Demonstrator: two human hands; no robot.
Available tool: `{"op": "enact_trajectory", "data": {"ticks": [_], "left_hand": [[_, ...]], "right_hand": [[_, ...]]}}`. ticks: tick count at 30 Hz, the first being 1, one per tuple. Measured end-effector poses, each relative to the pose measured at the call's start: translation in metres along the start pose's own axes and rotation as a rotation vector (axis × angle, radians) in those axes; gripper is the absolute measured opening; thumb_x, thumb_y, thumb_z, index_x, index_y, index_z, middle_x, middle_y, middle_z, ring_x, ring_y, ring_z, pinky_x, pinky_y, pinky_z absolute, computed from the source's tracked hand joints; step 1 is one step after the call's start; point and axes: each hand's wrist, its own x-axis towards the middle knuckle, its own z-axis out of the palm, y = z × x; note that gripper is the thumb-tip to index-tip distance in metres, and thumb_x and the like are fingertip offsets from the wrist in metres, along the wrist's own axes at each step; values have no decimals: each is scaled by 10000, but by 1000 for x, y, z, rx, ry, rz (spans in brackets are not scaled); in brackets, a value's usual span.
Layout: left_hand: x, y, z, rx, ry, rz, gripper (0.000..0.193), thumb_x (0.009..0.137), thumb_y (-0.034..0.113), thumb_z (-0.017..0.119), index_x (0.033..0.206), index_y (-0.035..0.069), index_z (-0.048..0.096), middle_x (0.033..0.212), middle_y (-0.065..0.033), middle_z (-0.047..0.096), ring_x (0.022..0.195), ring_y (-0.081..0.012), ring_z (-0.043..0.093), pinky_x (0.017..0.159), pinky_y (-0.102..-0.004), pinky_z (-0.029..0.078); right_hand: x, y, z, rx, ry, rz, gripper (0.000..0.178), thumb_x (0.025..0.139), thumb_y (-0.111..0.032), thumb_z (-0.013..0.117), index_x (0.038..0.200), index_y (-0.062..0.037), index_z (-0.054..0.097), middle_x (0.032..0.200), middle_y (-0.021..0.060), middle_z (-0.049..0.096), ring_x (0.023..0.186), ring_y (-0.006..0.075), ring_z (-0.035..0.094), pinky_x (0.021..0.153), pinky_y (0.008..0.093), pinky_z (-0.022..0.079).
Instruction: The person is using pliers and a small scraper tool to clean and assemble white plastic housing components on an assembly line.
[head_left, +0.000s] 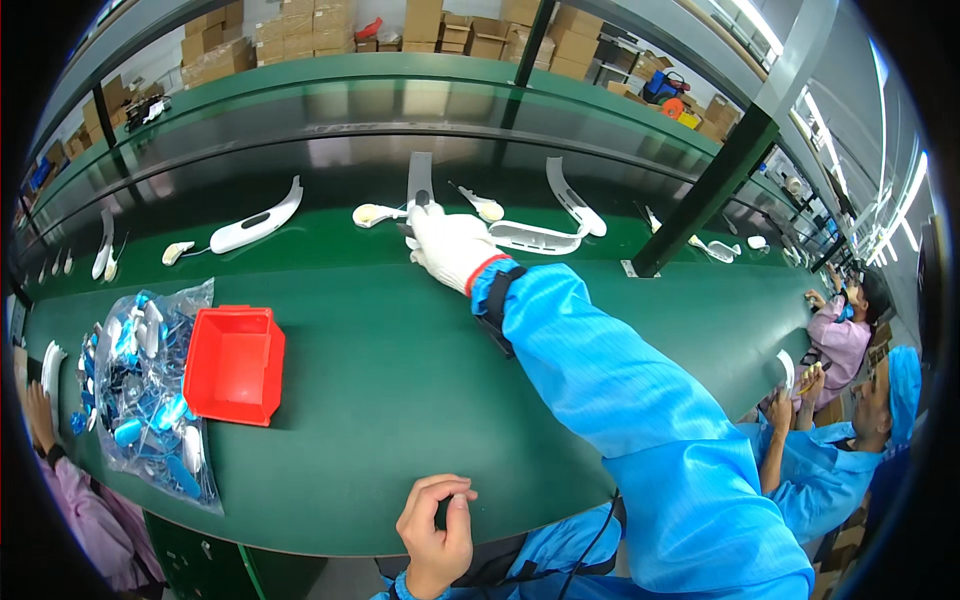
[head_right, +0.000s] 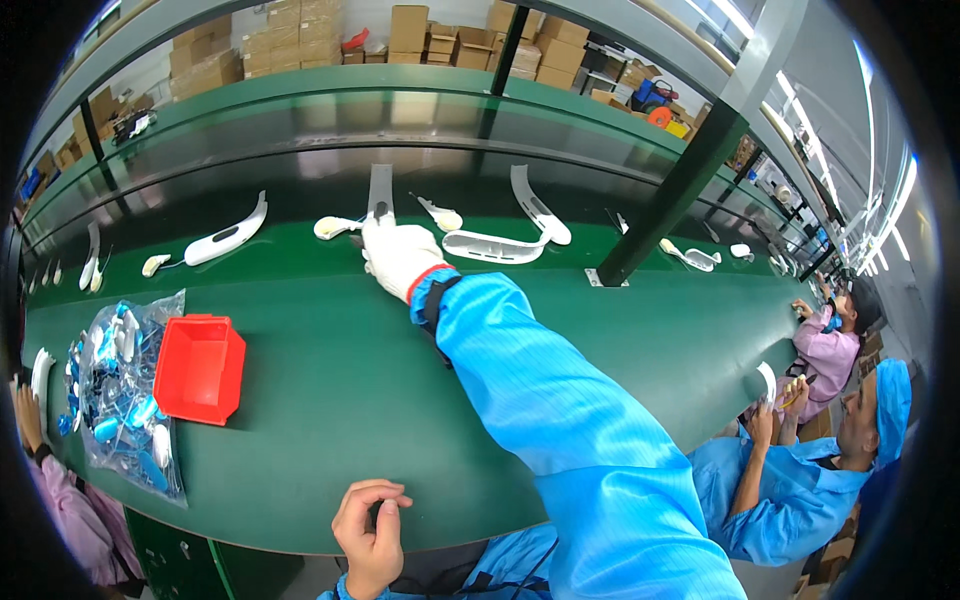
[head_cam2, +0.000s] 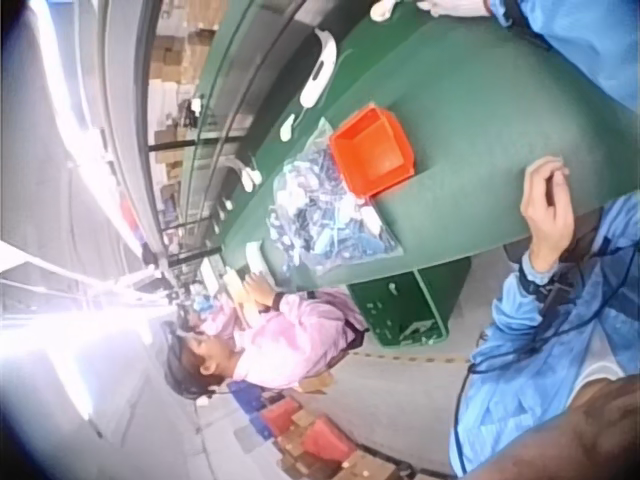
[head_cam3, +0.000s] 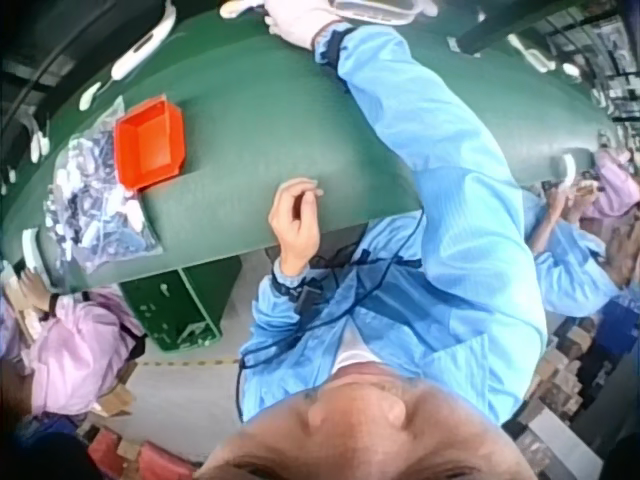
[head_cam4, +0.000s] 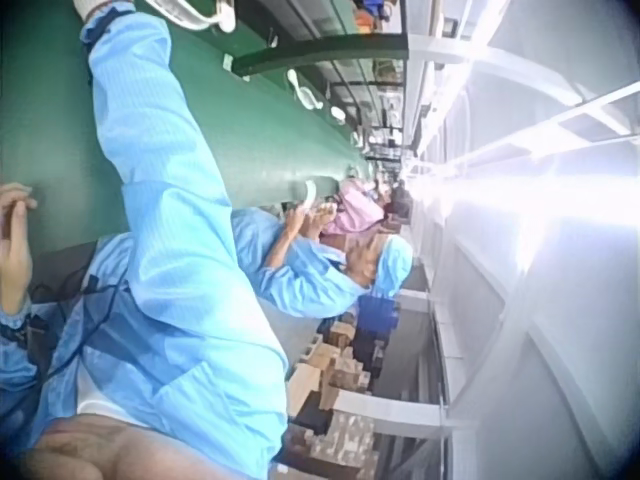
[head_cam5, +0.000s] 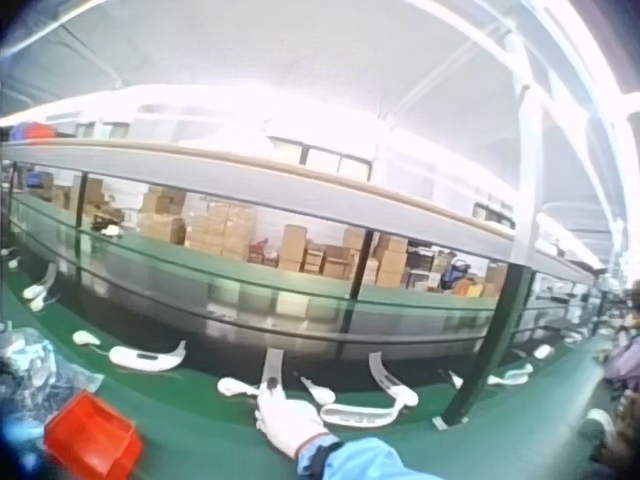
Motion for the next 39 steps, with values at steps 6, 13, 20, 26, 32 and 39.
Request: {"op": "enact_trajectory", "data": {"ticks": [6, 13, 20, 26, 32, 39], "left_hand": [[-2, 8, -11, 4, -27, -10, 165, 990, 51, 570, 1105, -10, 670, 1045, -151, 676, 894, -208, 666, 812, -291, 524], [0, -8, -4, -3, 36, 24, 117, 870, -80, 555, 936, -36, 640, 947, -160, 666, 737, -207, 683, 674, -306, 540], [1, -3, -2, -142, 70, -62, 169, 937, -37, 508, 1079, -63, 596, 1041, -166, 646, 874, -203, 670, 796, -320, 534], [-2, -11, -13, -315, -246, -247, 420, 1031, 196, 483, 1339, -89, 471, 1207, -225, 637, 1047, -268, 669, 937, -383, 523], [-28, -3, 18, -953, -752, -732, 940, 958, 730, 290, 1429, -78, 379, 1128, -259, 656, 927, -343, 703, 803, -429, 571], [-76, -23, 32, -1183, -683, -847, 813, 1014, 660, 200, 1316, -35, 494, 962, -149, 662, 706, -216, 614, 640, -335, 504]], "right_hand": [[12, -17, 2, -241, 22, -46, 274, 987, -252, 498, 1035, -18, 632, 936, 199, 688, 797, 337, 710, 704, 457, 571], [19, 18, -51, -212, 176, 271, 264, 930, -205, 510, 1138, -63, 589, 1017, 207, 680, 913, 385, 687, 790, 506, 541], [-75, 24, -176, 353, 336, 374, 267, 905, -213, 580, 1112, -84, 689, 984, 84, 720, 885, 188, 680, 819, 318, 527], [-182, -27, -169, 682, -175, 191, 285, 902, -202, 636, 1090, 11, 663, 942, 126, 700, 851, 209, 667, 807, 348, 536], [-231, -82, -134, 743, -367, 286, 285, 920, -200, 648, 1106, 17, 650, 1042, 161, 727, 939, 239, 705, 868, 346, 537], [-259, -78, -123, 1262, -22, 785, 240, 1033, -199, 471, 1040, 17, 574, 810, 56, 605, 686, 104, 569, 616, 288, 495]]}}
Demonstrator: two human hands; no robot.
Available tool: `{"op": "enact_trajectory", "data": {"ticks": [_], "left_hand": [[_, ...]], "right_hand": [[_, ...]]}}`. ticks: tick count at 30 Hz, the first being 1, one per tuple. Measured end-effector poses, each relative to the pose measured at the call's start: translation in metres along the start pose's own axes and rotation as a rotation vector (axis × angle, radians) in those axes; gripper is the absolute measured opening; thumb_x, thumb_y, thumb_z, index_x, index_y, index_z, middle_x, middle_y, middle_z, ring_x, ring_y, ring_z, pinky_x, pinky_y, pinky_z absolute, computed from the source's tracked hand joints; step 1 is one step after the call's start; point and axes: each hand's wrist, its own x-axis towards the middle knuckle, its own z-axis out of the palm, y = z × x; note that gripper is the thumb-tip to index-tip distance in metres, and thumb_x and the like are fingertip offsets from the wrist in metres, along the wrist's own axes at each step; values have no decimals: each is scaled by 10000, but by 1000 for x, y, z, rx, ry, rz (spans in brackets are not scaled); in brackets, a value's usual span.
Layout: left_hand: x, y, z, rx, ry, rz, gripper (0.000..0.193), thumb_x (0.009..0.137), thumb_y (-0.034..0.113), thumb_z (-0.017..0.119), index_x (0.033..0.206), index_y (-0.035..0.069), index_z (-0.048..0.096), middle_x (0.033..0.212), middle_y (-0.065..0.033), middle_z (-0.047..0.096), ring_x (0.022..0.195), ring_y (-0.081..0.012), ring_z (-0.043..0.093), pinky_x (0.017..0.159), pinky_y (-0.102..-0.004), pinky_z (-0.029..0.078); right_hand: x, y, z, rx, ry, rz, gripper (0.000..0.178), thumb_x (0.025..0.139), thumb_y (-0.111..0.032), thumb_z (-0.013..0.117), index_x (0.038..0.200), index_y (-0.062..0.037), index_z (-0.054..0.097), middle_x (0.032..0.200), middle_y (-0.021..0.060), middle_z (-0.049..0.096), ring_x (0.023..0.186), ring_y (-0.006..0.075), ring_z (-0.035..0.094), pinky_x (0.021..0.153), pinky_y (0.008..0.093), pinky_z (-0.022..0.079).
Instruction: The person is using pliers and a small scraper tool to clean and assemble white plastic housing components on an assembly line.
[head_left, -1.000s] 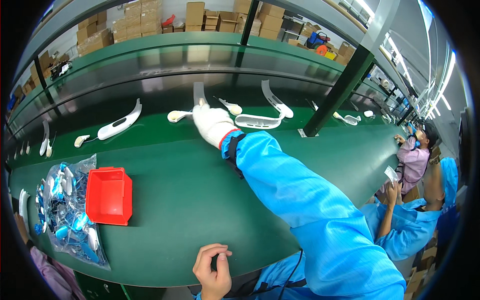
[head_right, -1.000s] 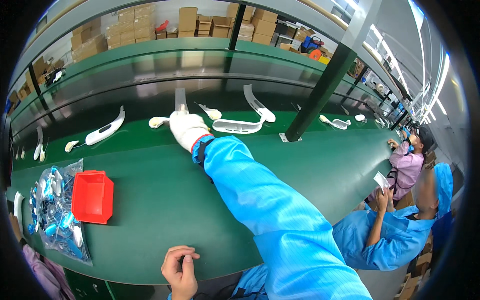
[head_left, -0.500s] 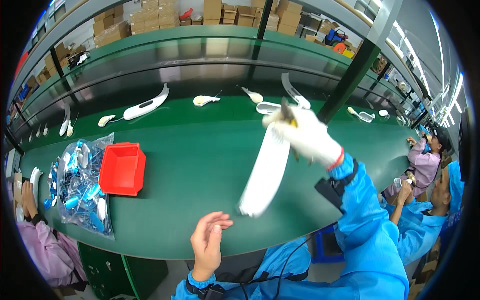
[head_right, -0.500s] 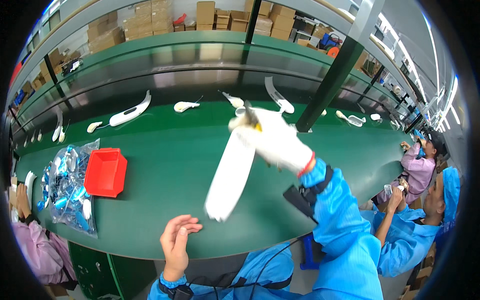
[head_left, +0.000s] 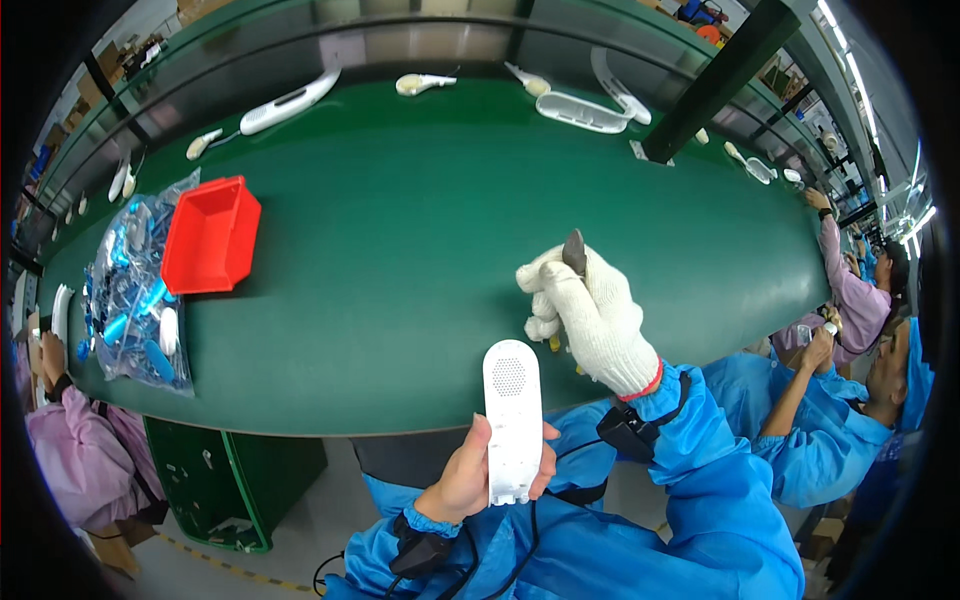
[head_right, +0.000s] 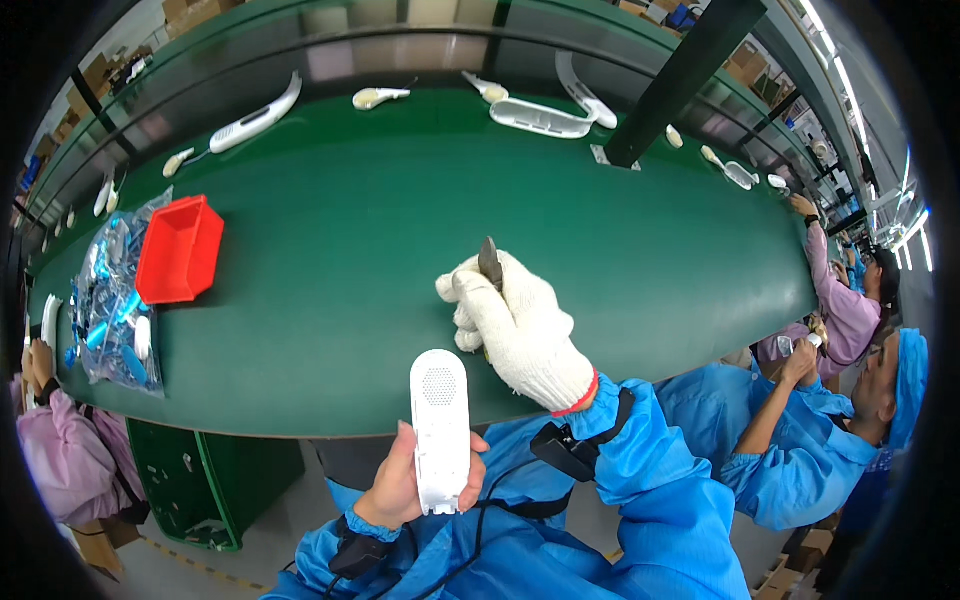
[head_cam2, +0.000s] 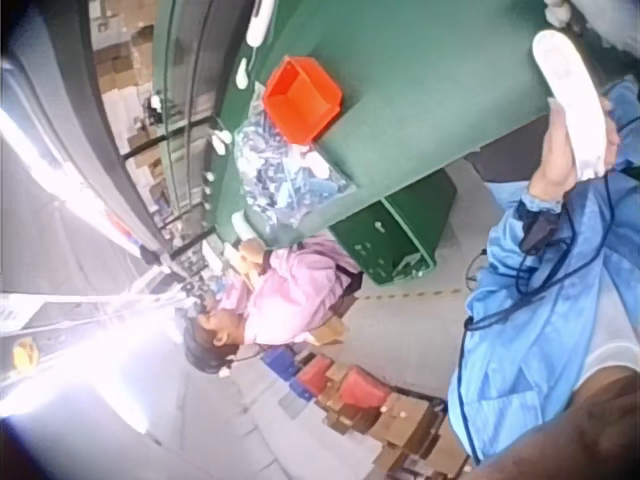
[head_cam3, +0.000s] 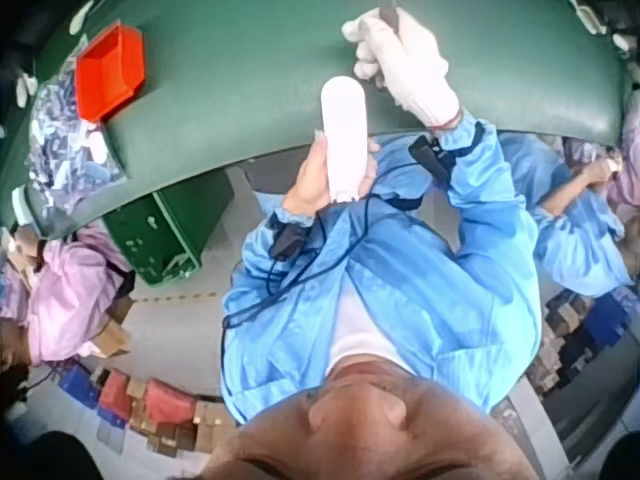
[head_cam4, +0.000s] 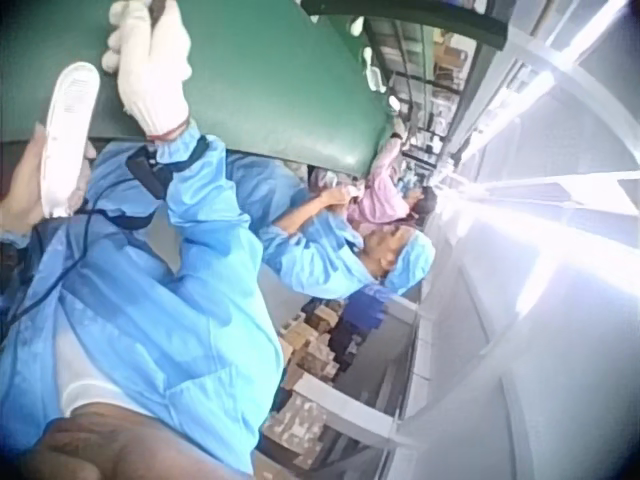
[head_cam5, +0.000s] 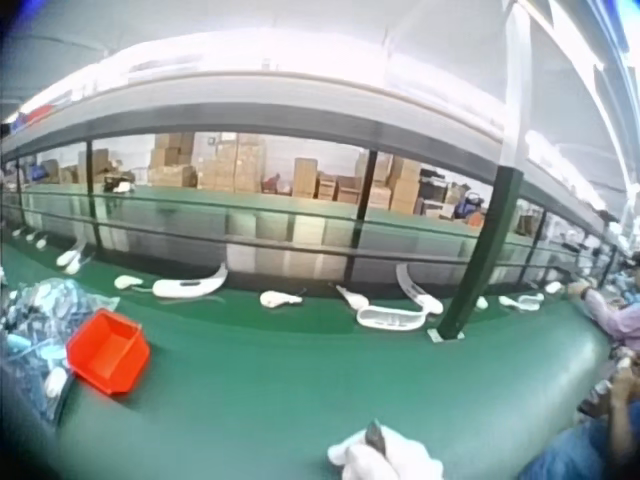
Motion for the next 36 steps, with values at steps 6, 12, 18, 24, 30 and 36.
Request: {"op": "enact_trajectory", "data": {"ticks": [6, 12, 18, 24, 30, 36], "left_hand": [[5, -21, -10, -29, 101, 42, 775, 1030, 633, 210, 1252, -37, 530, 901, -123, 636, 702, -216, 614, 645, -334, 512], [7, -23, -7, -25, 136, 58, 769, 1026, 642, 225, 1209, -33, 544, 888, -111, 645, 705, -211, 631, 640, -328, 520], [9, -23, -3, -6, 136, 72, 754, 1031, 635, 221, 1194, -28, 542, 874, -109, 651, 685, -201, 633, 619, -323, 517], [11, -25, -3, -51, 167, 42, 763, 1034, 627, 223, 1180, -50, 545, 851, -106, 650, 662, -194, 627, 603, -306, 507], [13, -24, -4, -25, 149, 38, 764, 1037, 621, 219, 1170, -53, 553, 842, -105, 647, 661, -193, 626, 598, -306, 503], [13, -22, 3, 56, 151, 58, 759, 1034, 630, 192, 1138, -20, 569, 828, -97, 645, 660, -174, 619, 590, -295, 489]], "right_hand": [[-18, 7, -11, 22, -40, -94, 267, 1038, -206, 463, 1042, 32, 583, 780, 66, 607, 690, 128, 600, 685, 295, 523], [-48, 13, 10, 34, -116, -360, 499, 1053, -431, 443, 914, 35, 556, 707, 96, 592, 600, 175, 619, 542, 324, 532], [-44, 18, 28, -31, -79, -117, 226, 1020, -188, 506, 984, 12, 605, 784, 66, 649, 626, 104, 584, 593, 278, 504], [-33, 22, 33, 299, -29, 62, 312, 1045, -258, 457, 893, -3, 551, 631, 59, 506, 508, 168, 511, 482, 344, 483], [-28, 28, 31, 346, -64, 75, 317, 1045, -256, 454, 897, 7, 550, 607, 58, 470, 488, 187, 501, 461, 370, 485], [-34, 21, 36, 240, 16, 146, 267, 1020, -257, 542, 970, 2, 579, 734, 73, 586, 547, 100, 498, 514, 302, 486]]}}
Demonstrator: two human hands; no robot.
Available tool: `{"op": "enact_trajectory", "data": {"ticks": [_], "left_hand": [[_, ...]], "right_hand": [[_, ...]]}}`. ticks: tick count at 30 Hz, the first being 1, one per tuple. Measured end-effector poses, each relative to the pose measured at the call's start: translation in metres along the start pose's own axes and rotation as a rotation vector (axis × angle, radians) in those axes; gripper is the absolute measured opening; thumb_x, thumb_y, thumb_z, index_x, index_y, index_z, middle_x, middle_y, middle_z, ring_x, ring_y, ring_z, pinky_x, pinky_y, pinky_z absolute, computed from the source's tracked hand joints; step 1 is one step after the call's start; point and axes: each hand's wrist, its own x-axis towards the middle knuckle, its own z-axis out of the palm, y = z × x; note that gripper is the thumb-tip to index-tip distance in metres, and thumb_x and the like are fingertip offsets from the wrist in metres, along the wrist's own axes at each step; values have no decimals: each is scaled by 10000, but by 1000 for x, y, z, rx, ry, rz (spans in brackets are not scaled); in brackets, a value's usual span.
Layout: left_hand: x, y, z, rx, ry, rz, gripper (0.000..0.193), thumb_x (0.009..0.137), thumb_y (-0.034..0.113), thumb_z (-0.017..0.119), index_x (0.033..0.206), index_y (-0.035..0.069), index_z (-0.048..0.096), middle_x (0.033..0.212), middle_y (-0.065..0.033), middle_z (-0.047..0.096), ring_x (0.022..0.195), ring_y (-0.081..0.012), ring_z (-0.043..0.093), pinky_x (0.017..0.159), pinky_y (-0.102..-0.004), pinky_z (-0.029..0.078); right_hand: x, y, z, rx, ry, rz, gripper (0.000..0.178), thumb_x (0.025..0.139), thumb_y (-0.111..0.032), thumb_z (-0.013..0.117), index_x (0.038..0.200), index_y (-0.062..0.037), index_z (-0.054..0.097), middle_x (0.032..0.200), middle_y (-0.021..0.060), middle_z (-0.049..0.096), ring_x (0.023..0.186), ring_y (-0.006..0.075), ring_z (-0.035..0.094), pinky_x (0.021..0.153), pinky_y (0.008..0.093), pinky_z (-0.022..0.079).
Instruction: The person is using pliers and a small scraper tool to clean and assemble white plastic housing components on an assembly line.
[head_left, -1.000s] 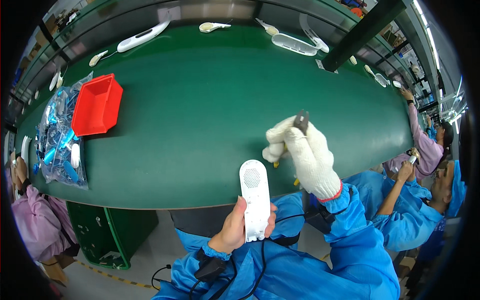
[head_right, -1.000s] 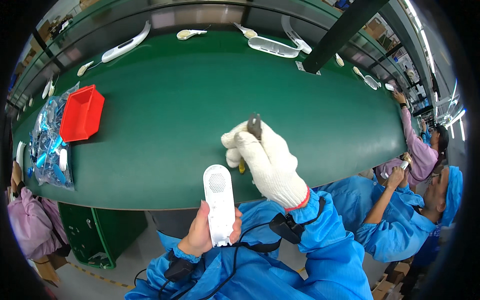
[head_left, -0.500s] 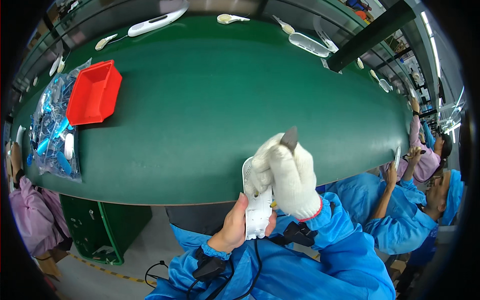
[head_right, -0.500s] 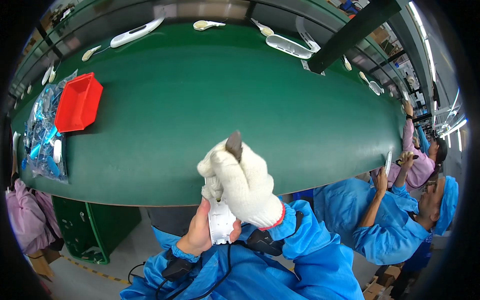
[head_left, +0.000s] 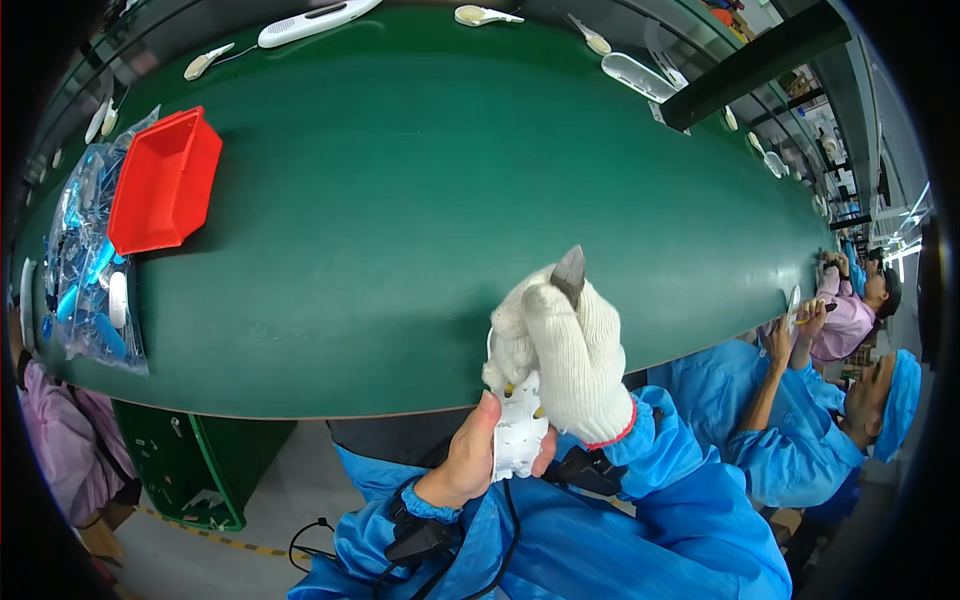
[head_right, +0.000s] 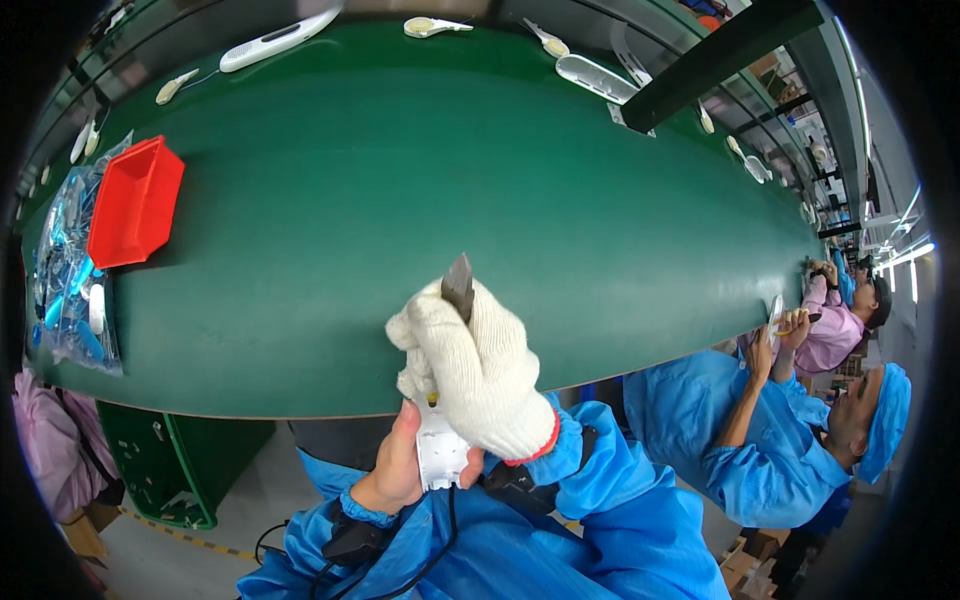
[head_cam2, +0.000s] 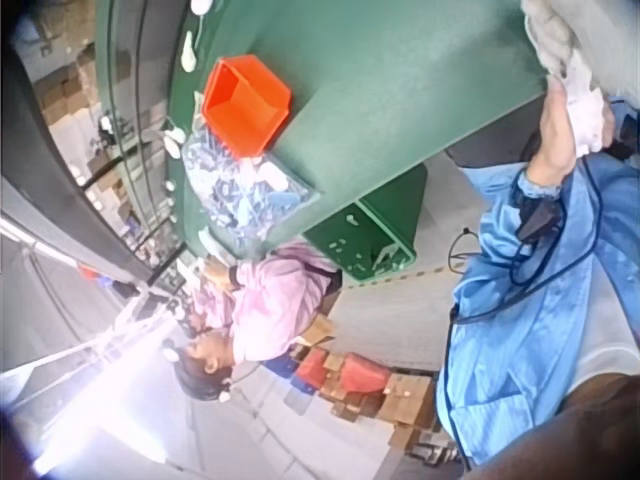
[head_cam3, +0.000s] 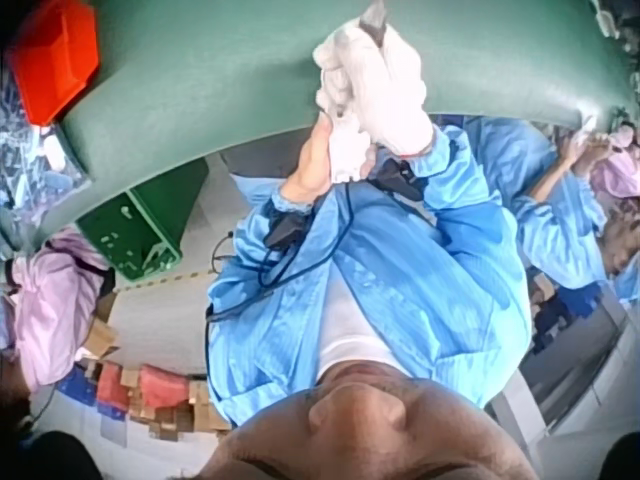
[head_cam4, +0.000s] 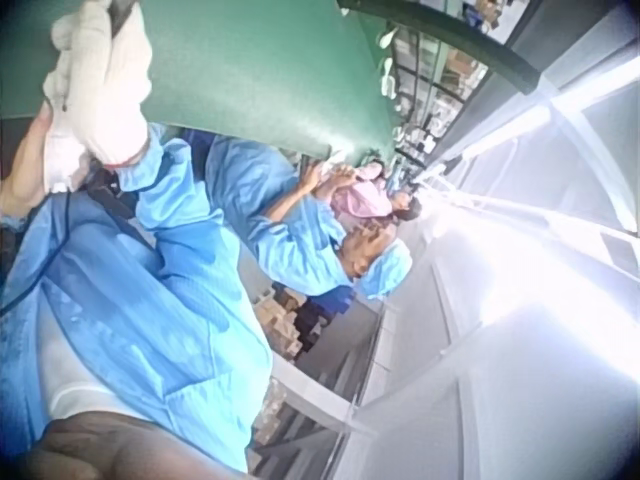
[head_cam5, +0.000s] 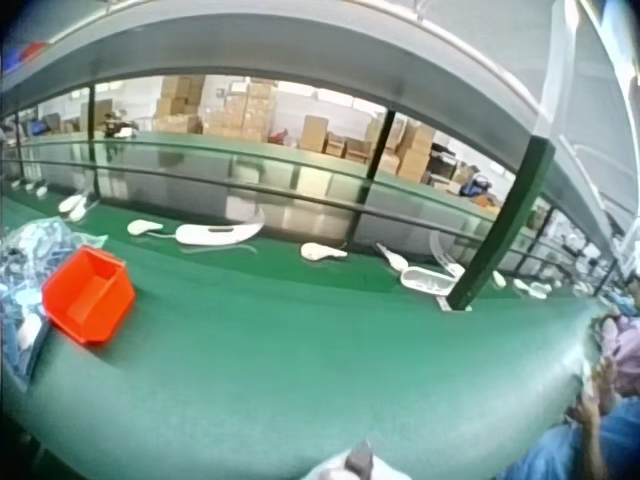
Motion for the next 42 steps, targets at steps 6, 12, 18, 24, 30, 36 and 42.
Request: {"op": "enact_trajectory", "data": {"ticks": [6, 12, 18, 24, 30, 36, 42], "left_hand": [[-1, -2, -2, -5, 24, -3, 757, 1034, 630, 167, 1124, -2, 573, 807, -92, 643, 655, -162, 614, 596, -293, 488], [1, -3, 2, -16, 27, -26, 756, 1037, 621, 163, 1142, -14, 560, 806, -92, 643, 654, -171, 616, 601, -298, 495], [1, -1, 2, -12, 18, -26, 748, 1036, 624, 182, 1147, -18, 548, 805, -97, 643, 647, -177, 613, 596, -300, 493], [0, -2, 2, 2, 13, -1, 746, 1036, 625, 188, 1151, -22, 543, 805, -103, 636, 643, -171, 609, 594, -294, 491], [2, 0, 9, 25, 28, 6, 723, 1039, 619, 188, 1212, 3, 524, 816, -104, 628, 640, -173, 609, 578, -297, 490], [5, -7, 3, -14, 6, 41, 697, 1045, 601, 169, 1321, 33, 463, 826, -109, 630, 630, -186, 609, 564, -303, 486], [6, -5, 3, -7, 27, 55, 674, 1051, 585, 173, 1350, 45, 443, 835, -121, 639, 630, -194, 611, 563, -309, 485]], "right_hand": [[6, -7, 3, -55, 21, 72, 300, 1022, -295, 546, 1000, 3, 569, 736, 50, 588, 553, 83, 526, 504, 269, 475], [10, -4, -7, 42, 3, 61, 342, 1008, -346, 575, 938, -12, 592, 648, 32, 534, 507, 91, 493, 487, 285, 479], [8, -3, -2, 44, 32, 76, 332, 1007, -333, 569, 928, -12, 596, 632, 30, 520, 508, 98, 488, 493, 293, 485], [5, -2, -6, -10, 28, 40, 313, 1009, -309, 563, 952, -2, 586, 655, 33, 536, 521, 97, 492, 515, 295, 489], [-11, 3, -14, -57, -64, -91, 234, 1025, -208, 513, 989, 5, 600, 778, 86, 657, 620, 123, 593, 580, 297, 514], [-15, 1, -29, -123, -120, -248, 211, 996, -195, 541, 999, -3, 629, 854, 108, 708, 727, 153, 669, 656, 302, 541], [-14, 5, -28, -301, -133, -327, 264, 995, -246, 547, 975, 8, 613, 843, 115, 690, 708, 167, 654, 638, 309, 533]]}}
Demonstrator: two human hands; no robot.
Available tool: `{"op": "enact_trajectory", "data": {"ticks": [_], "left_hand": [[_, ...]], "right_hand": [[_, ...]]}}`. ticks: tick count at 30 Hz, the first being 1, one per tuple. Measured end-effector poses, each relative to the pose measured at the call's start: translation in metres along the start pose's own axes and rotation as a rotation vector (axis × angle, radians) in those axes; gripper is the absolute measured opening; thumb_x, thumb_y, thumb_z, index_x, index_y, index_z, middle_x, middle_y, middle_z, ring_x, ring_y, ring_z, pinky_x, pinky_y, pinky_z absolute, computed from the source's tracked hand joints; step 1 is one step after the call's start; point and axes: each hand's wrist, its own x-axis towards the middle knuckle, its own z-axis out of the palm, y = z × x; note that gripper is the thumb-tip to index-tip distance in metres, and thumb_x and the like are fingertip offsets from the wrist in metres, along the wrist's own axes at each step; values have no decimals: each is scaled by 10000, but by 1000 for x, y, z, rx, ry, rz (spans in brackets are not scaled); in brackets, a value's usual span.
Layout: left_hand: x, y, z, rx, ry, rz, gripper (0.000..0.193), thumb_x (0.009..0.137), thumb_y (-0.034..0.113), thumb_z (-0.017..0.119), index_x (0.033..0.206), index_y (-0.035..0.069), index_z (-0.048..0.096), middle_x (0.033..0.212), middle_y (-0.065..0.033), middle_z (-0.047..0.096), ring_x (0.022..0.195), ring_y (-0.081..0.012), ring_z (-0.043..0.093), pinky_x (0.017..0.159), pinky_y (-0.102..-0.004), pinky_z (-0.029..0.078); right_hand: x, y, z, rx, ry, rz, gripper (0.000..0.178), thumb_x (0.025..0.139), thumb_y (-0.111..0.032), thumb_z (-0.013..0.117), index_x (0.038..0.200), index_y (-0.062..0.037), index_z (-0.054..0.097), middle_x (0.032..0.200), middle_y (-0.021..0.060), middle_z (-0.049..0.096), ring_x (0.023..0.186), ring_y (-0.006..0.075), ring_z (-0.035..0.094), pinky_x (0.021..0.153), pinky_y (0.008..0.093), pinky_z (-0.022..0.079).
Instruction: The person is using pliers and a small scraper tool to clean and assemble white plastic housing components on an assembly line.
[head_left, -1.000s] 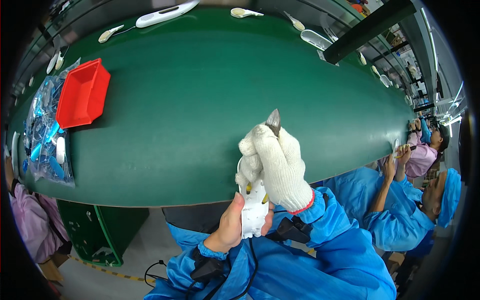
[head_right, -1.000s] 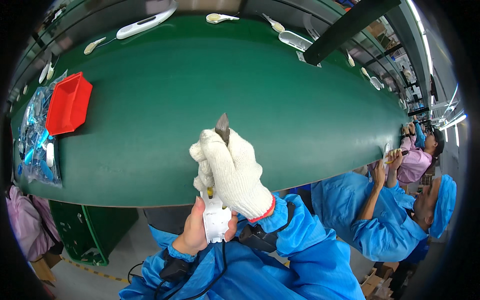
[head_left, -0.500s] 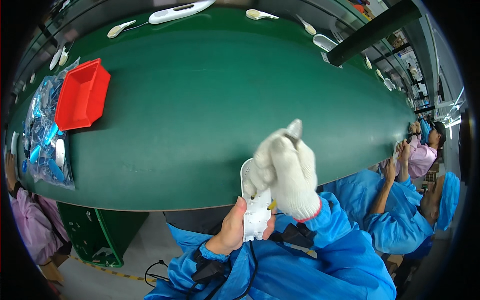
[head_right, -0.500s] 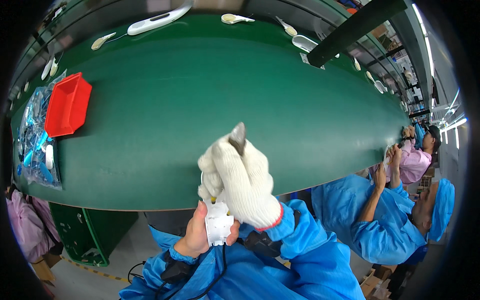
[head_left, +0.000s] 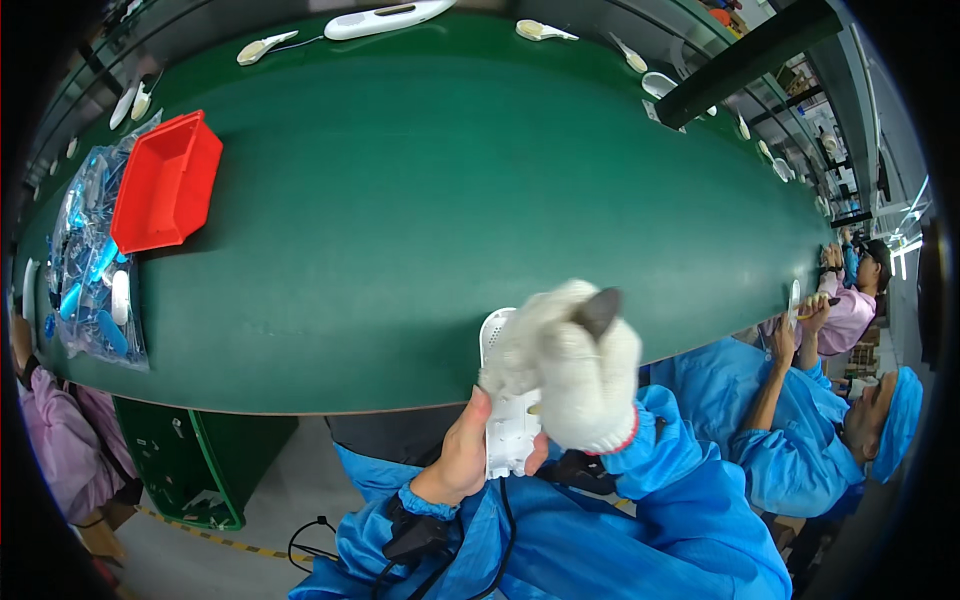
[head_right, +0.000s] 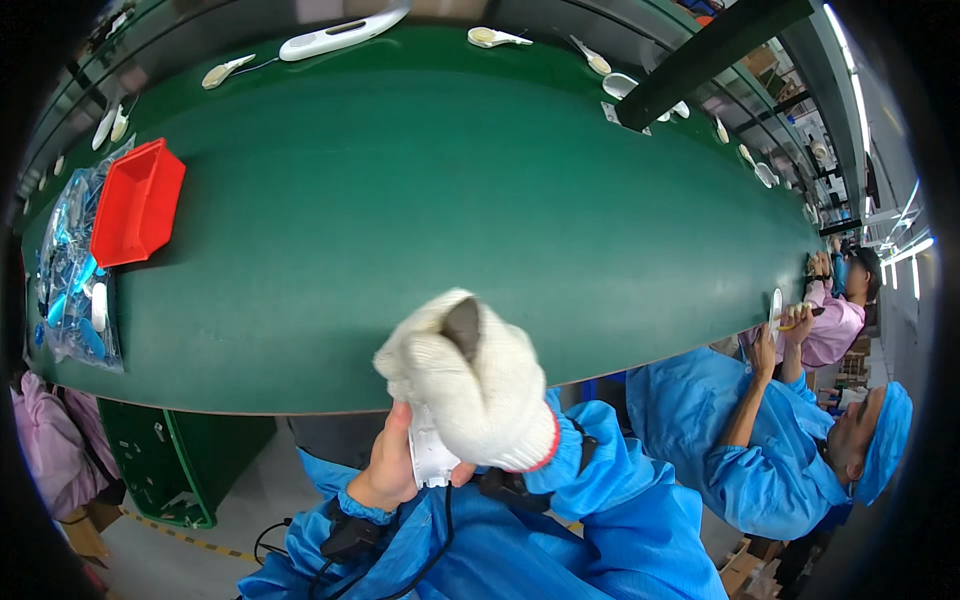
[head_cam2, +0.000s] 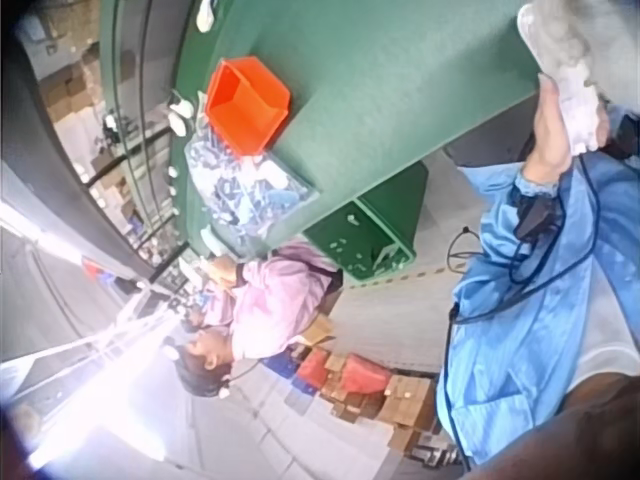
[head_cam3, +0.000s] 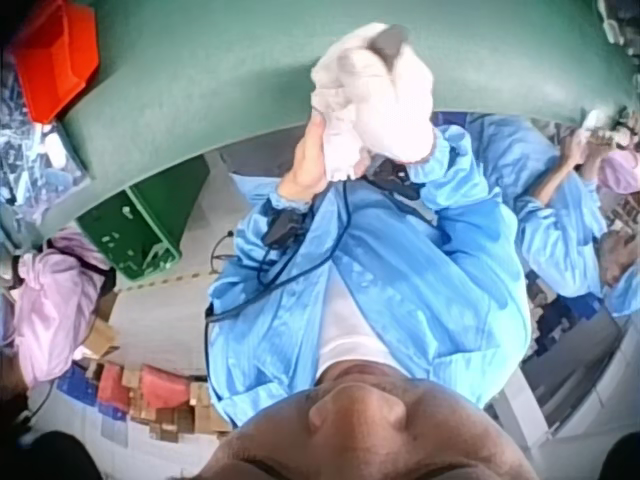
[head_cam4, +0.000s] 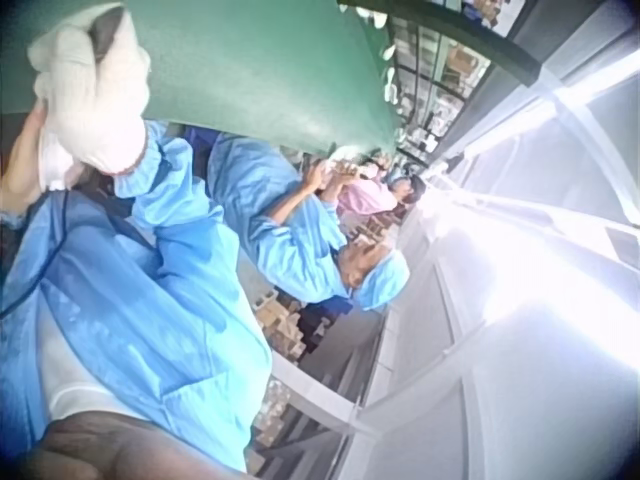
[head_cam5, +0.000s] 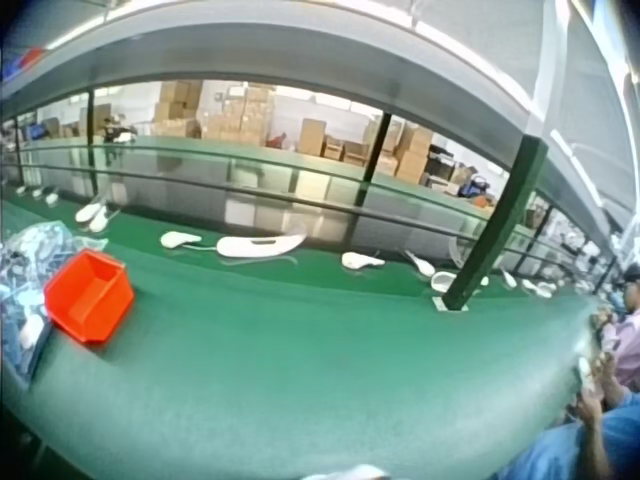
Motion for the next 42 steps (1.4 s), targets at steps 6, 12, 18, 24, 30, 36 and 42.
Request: {"op": "enact_trajectory", "data": {"ticks": [6, 12, 18, 24, 30, 36, 42], "left_hand": [[-3, -3, 2, -4, -7, 1, 671, 1052, 582, 196, 1372, 40, 431, 861, -126, 637, 662, -195, 614, 589, -310, 485], [-1, -14, 11, -34, 23, 56, 678, 1044, 609, 216, 1146, 11, 518, 881, -106, 613, 764, -177, 590, 702, -316, 480], [0, -12, 10, -5, 13, 72, 682, 1044, 609, 211, 1165, 8, 510, 860, -102, 604, 746, -172, 582, 694, -312, 478], [0, -17, 6, 81, 32, 56, 793, 993, 700, 233, 1295, 7, 473, 895, -112, 632, 706, -184, 605, 634, -319, 484], [0, -14, 11, 6, 76, 64, 701, 1043, 610, 180, 1168, 7, 516, 832, -95, 608, 715, -163, 584, 652, -297, 471], [-5, -16, 9, 28, 39, 60, 713, 1041, 614, 162, 1159, 14, 527, 844, -99, 627, 715, -172, 605, 657, -299, 481], [0, -12, 6, 49, 47, 60, 739, 1038, 622, 147, 1158, 4, 535, 817, -99, 635, 719, -177, 618, 653, -300, 484]], "right_hand": [[-2, 3, 5, -50, 3, -19, 290, 1014, -263, 518, 976, 13, 600, 823, 113, 659, 681, 153, 628, 610, 304, 518], [4, 4, -3, 430, 173, 79, 289, 1045, -208, 457, 918, 32, 555, 679, 77, 548, 559, 152, 543, 543, 319, 507], [6, 9, 1, 403, 253, 163, 320, 1043, -263, 502, 914, 22, 570, 645, 61, 514, 527, 143, 522, 502, 309, 502], [13, 4, 3, 406, 265, 283, 311, 1022, -281, 540, 927, 11, 584, 650, 53, 536, 505, 136, 511, 477, 294, 480], [22, -6, 15, -23, 297, 51, 328, 1036, -290, 491, 894, -2, 559, 638, 57, 523, 505, 170, 521, 490, 335, 496], [-6, 2, 2, 194, 199, 2, 280, 1039, -232, 477, 905, -3, 567, 708, 69, 605, 594, 138, 587, 535, 290, 478], [-6, 8, -2, -6, 178, 10, 320, 1048, -241, 435, 875, 2, 552, 694, 90, 596, 592, 162, 597, 539, 303, 483]]}}
